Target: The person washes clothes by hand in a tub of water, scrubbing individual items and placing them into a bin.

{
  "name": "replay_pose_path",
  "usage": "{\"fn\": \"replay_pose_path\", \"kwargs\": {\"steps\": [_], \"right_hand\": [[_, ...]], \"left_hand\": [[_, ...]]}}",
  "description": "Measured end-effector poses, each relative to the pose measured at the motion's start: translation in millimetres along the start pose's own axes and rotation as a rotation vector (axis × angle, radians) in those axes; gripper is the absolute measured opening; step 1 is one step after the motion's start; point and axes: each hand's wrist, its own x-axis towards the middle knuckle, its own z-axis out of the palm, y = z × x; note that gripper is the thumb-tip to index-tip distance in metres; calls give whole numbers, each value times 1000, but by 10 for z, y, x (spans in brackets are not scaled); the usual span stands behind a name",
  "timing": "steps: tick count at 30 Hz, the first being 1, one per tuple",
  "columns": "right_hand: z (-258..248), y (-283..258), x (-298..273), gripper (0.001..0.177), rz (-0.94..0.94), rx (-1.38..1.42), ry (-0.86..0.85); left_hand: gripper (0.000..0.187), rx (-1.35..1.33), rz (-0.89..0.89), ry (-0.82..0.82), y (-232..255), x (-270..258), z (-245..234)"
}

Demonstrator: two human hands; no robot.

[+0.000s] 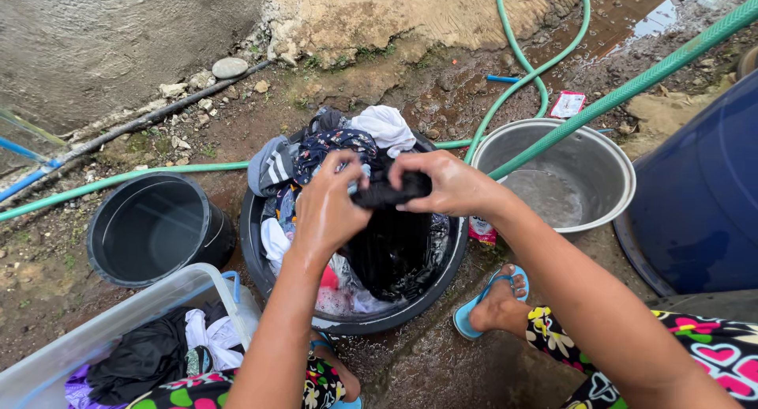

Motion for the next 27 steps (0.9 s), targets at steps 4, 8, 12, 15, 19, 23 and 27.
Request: {"fn": "replay_pose_path", "kwargs": {"steps": [4,8,12,15,19,23,27], "right_hand": [[101,118,-67,27,95,-256,-78],[551,807,-312,30,273,-625,-144],[1494,1541,-588,39,598,-706,-343],[2335,1769,-699,36,603,-585,-463],[2981,2011,-767,47,775,-568,-558],[3502,2697,-882,39,885,-467,-577],[4089,3493,-1013,36,967,-411,-660]], "left_hand": [[31,-50,-240,-347,-408,-515,421],[52,394,-358,-932,-1112,-1142,964],[46,345,-472,-926,-1491,-1699,1794],[44,168,-631,-964,-1338,-1888,2324],[51,221,-746,-1153,-1262,-1981,2612],[59,17,-872,-1109,-1834,-2431,3185],[55,-79,-987,-1140,-2452,-3102,4053]]}}
